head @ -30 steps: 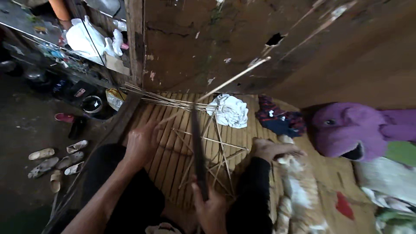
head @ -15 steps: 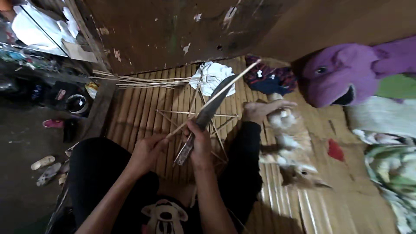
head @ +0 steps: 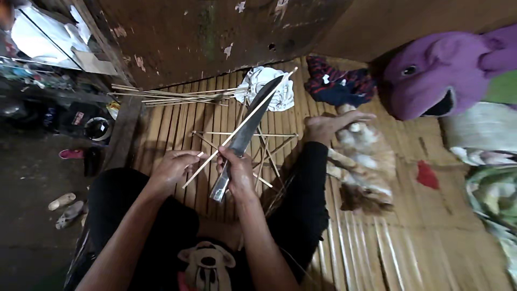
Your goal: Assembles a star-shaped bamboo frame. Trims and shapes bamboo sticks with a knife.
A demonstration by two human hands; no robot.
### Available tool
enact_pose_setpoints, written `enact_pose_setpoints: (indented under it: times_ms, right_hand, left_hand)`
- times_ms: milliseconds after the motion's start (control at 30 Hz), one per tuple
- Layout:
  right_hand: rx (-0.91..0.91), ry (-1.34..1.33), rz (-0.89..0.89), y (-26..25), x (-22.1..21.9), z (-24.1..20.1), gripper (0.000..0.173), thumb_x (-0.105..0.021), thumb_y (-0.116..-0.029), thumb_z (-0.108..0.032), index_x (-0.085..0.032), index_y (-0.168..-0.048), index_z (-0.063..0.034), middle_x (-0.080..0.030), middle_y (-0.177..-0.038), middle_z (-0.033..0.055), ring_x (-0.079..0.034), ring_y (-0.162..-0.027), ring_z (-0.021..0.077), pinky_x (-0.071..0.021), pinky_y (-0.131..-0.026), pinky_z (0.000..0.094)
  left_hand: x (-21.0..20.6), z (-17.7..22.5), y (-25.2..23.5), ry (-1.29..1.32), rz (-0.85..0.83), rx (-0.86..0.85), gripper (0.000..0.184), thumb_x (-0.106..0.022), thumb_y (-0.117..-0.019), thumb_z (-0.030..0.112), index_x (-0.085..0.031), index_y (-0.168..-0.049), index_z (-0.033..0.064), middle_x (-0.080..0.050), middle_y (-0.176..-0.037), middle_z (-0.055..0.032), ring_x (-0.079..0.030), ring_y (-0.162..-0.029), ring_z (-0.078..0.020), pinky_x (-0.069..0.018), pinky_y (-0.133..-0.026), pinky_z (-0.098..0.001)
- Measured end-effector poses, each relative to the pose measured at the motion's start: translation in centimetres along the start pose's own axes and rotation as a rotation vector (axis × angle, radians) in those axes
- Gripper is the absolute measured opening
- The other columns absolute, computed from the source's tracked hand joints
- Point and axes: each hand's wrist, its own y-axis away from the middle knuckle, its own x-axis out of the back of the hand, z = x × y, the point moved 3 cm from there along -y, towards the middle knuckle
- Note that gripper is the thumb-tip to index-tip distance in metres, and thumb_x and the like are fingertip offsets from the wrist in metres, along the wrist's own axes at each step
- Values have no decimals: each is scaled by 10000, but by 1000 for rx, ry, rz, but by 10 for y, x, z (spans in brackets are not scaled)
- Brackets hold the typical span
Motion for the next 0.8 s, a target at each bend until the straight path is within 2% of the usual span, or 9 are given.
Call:
enact_pose_setpoints:
  times_ms: [33,167,300,400,467,633,800]
  right_hand:
    - [2,4,3,-1,0,1,52,-580,-1013,-3,-629,-996,-4,-610,-659,42,-532,-455,62,-472,-427,181]
    - [-14,53,5,-2,-3,6,8,-616,-1001,-20,-620,-995,-16,-620,-666,45,-548,-464,75,-487,-440,194]
    - [-33,76,-17,-2,-4,8,18,-605,-1008,-23,-620,-1000,-15,-615,-647,38,-551,-458,72,-490,-440,191]
    - [-40,92,-27,-2,-4,10,25,-605,-1008,-21,-623,-1001,-7,-621,-634,43,-561,-453,73,-491,-433,189]
    - [-39,83,-34,-3,-4,11,42,-605,-1007,-17,-640,-995,3,-633,-628,53,-559,-443,75,-485,-424,188]
    - [-25,64,-49,-5,-2,16,29,-625,-988,6,-642,-965,2,-650,-633,56,-556,-444,64,-479,-429,181]
    - [-35,30,-49,-7,-1,18,26,-624,-982,23,-645,-992,12,-665,-671,58,-573,-469,64,-497,-449,180]
  left_hand:
    - [1,2,-2,-2,-5,-5,258,-510,-1029,12,-765,-1015,47,-704,-917,18,-526,-679,-18,-431,-632,-183]
    - [0,7,-8,-1,-68,39,154,-598,-996,-20,-741,-1041,14,-717,-918,-10,-600,-724,-35,-503,-680,-187]
    - [-1,11,-17,-58,-73,9,201,-656,-954,-36,-691,-1149,-2,-682,-909,-39,-602,-721,-60,-510,-672,-209]
    - [-3,15,-21,-117,-62,-12,106,-688,-942,-18,-703,-1042,11,-695,-881,-33,-616,-684,-56,-524,-642,-202]
    - [-3,17,-23,-156,-60,-5,83,-706,-934,-2,-729,-1011,20,-709,-852,-28,-619,-657,-50,-517,-616,-193]
    - [-3,17,-29,-206,-87,-27,115,-742,-900,-15,-709,-1007,8,-704,-804,-32,-622,-637,-54,-523,-604,-201]
    - [-3,14,-36,-226,-130,-37,102,-751,-895,-7,-720,-991,5,-710,-799,-25,-627,-632,-39,-534,-613,-199]
